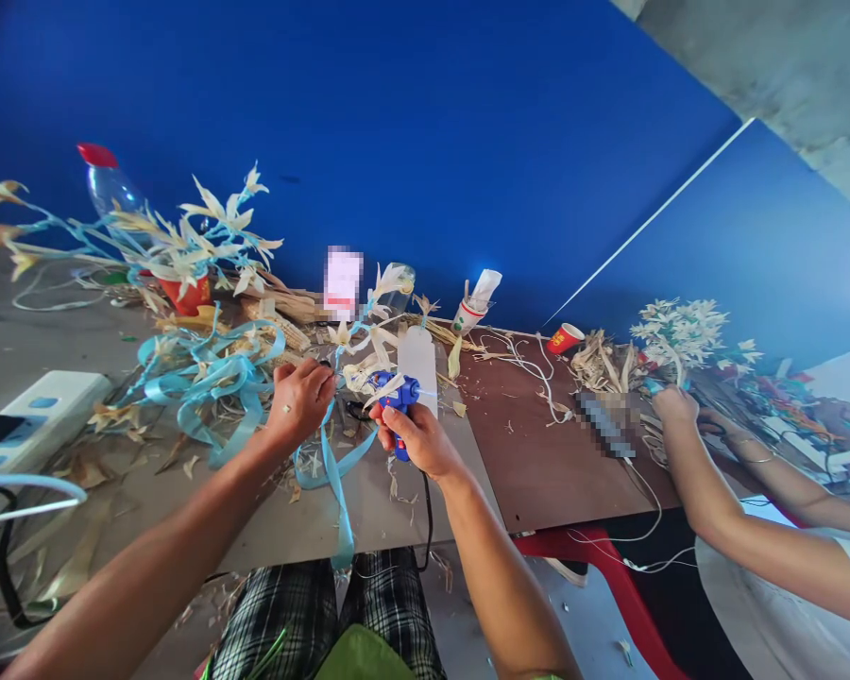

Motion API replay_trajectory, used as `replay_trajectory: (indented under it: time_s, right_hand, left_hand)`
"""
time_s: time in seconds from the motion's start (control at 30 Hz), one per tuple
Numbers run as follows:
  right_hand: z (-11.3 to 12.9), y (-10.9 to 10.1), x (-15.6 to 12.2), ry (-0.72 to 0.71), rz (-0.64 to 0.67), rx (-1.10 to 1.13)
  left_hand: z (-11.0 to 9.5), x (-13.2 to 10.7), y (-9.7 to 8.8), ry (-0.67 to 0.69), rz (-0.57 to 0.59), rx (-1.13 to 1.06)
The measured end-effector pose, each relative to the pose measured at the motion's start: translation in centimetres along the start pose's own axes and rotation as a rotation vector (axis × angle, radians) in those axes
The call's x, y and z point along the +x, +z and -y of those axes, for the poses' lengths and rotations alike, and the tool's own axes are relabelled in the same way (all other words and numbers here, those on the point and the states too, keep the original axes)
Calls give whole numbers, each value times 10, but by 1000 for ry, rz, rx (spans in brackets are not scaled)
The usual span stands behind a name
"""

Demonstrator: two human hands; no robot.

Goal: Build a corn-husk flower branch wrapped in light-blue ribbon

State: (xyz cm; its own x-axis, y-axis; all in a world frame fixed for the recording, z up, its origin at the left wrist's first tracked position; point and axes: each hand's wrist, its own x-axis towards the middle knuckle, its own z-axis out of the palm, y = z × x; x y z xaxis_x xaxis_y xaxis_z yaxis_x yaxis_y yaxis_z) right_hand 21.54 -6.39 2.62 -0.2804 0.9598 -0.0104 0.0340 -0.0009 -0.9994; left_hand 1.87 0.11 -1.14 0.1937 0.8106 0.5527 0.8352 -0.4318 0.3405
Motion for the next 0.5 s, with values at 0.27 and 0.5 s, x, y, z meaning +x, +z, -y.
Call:
replay_trajectory:
  time_s: [0.27, 0.5]
  right_hand:
    - [5, 1, 2, -1, -15, -56]
    - [9, 4, 3, 20, -26, -117]
  left_hand:
    - [-1, 0, -3, 8, 21, 14]
    - [-1, 0, -3, 11, 16, 9]
